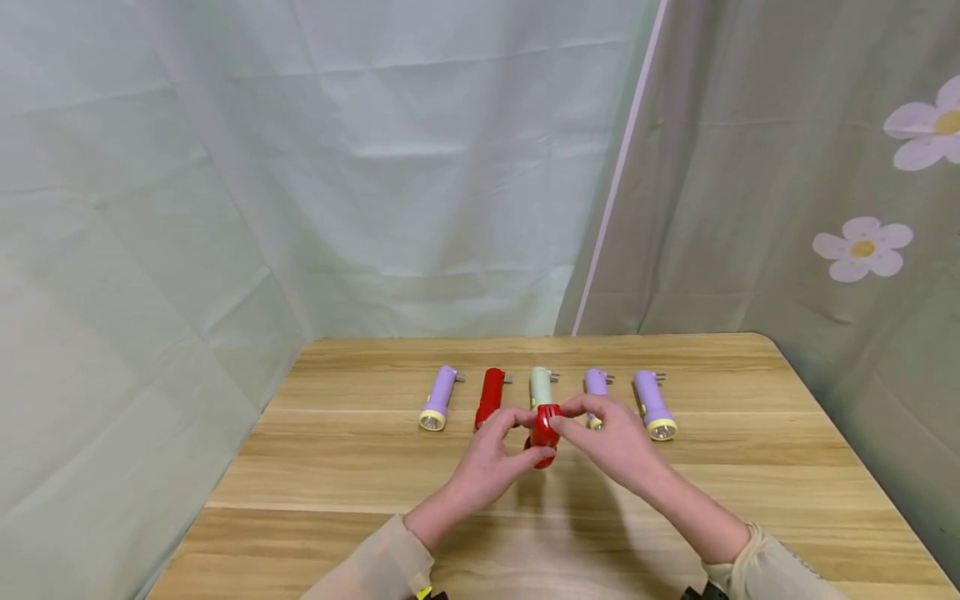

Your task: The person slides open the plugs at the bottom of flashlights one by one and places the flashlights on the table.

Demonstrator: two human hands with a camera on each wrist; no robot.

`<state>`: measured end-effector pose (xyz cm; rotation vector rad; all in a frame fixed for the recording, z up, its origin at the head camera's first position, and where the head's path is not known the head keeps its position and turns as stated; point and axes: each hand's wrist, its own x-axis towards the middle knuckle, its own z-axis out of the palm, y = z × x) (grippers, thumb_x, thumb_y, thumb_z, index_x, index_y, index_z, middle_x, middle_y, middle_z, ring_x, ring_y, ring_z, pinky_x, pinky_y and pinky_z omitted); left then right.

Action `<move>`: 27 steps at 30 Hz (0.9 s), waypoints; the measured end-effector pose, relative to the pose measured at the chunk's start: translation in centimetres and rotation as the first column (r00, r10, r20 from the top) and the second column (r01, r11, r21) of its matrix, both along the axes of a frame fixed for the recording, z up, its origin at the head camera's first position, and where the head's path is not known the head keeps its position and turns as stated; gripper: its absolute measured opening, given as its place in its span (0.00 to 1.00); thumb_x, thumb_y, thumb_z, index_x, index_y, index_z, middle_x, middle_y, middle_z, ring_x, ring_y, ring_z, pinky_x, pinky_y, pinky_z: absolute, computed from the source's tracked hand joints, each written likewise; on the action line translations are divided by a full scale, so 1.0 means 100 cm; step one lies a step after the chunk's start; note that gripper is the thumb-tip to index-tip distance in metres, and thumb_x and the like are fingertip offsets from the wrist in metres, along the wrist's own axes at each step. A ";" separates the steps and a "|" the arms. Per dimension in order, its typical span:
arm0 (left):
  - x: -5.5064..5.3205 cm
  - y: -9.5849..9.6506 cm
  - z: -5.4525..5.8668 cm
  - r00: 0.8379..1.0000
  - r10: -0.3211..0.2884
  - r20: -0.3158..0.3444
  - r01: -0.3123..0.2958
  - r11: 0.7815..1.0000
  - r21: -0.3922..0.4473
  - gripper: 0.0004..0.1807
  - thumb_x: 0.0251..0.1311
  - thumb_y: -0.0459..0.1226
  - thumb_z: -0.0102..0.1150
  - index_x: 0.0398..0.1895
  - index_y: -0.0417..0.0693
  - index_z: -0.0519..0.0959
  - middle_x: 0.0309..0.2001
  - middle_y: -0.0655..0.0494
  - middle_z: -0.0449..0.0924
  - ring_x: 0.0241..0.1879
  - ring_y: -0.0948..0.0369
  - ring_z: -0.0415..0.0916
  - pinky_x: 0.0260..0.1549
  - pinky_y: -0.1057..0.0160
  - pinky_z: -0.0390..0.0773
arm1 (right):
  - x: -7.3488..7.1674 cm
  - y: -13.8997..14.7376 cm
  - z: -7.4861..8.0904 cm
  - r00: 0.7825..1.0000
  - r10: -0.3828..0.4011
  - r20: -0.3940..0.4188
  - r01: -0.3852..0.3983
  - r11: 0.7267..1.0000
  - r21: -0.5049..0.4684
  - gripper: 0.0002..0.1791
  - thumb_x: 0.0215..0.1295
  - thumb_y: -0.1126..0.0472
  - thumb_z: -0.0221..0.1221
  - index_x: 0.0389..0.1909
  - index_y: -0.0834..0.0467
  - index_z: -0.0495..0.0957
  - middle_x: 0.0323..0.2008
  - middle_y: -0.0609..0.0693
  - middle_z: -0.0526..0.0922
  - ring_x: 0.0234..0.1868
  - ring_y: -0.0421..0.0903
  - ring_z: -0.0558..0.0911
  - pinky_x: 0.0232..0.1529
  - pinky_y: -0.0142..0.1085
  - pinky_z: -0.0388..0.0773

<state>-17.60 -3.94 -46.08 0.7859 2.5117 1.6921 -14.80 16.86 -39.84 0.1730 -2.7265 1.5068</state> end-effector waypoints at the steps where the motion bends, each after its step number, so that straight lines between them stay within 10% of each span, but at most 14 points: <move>1: 0.000 0.000 0.000 1.000 -0.001 -0.002 0.001 1.000 -0.001 0.19 0.63 0.47 0.71 0.55 0.65 0.78 0.52 0.70 0.78 0.57 0.65 0.72 0.58 0.49 0.73 | 0.000 0.000 0.000 1.000 -0.002 0.001 0.002 1.000 -0.003 0.12 0.65 0.42 0.67 0.41 0.44 0.87 0.41 0.40 0.86 0.41 0.48 0.76 0.36 0.42 0.73; 27: -0.001 0.001 -0.001 1.000 -0.004 0.004 0.004 1.000 0.009 0.18 0.62 0.46 0.73 0.53 0.64 0.79 0.51 0.70 0.78 0.56 0.65 0.73 0.59 0.50 0.72 | -0.004 0.001 -0.005 0.999 0.042 0.019 -0.040 0.993 -0.113 0.09 0.64 0.49 0.69 0.39 0.48 0.86 0.38 0.42 0.87 0.42 0.48 0.79 0.40 0.42 0.75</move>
